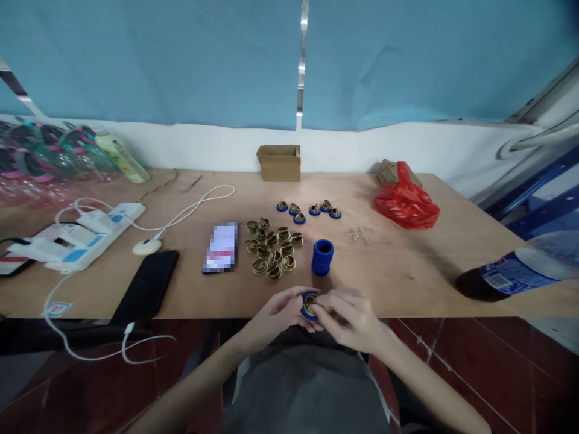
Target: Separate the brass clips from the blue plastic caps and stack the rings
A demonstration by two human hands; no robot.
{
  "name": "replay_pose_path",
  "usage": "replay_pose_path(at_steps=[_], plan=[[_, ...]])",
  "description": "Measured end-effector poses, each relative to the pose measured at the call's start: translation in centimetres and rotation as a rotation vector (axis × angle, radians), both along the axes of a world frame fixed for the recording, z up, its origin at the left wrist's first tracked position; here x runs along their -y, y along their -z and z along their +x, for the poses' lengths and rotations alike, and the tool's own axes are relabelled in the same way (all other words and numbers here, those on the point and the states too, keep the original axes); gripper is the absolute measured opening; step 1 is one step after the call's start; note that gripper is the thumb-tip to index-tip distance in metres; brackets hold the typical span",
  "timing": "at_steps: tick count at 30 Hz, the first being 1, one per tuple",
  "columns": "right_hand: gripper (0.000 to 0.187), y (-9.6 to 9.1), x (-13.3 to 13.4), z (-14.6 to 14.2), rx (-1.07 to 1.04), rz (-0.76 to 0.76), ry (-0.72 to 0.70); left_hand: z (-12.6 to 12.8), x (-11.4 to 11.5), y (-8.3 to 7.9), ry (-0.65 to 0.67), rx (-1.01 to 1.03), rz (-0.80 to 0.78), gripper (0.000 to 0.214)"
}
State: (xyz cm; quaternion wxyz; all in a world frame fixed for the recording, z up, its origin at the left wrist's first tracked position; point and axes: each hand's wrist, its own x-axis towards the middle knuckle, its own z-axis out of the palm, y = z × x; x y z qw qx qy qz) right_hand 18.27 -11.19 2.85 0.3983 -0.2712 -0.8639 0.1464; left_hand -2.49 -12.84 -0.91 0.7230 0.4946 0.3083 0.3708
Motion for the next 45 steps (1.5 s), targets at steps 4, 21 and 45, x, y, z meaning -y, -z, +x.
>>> replay_pose_path(at_steps=[4,21,45], plan=[[0.016,3.8,0.7,-0.2,-0.125,-0.203,0.118,-0.1,-0.5,0.3,-0.043,-0.134,0.027,0.046],[0.027,6.3,1.5,-1.2,-0.209,-0.023,0.243,0.8,0.3,0.9,-0.275,-0.449,0.409,0.024],[0.031,7.3,1.5,-1.3,-0.129,0.009,0.237,1.2,1.1,1.9,-0.318,-0.594,0.609,0.028]])
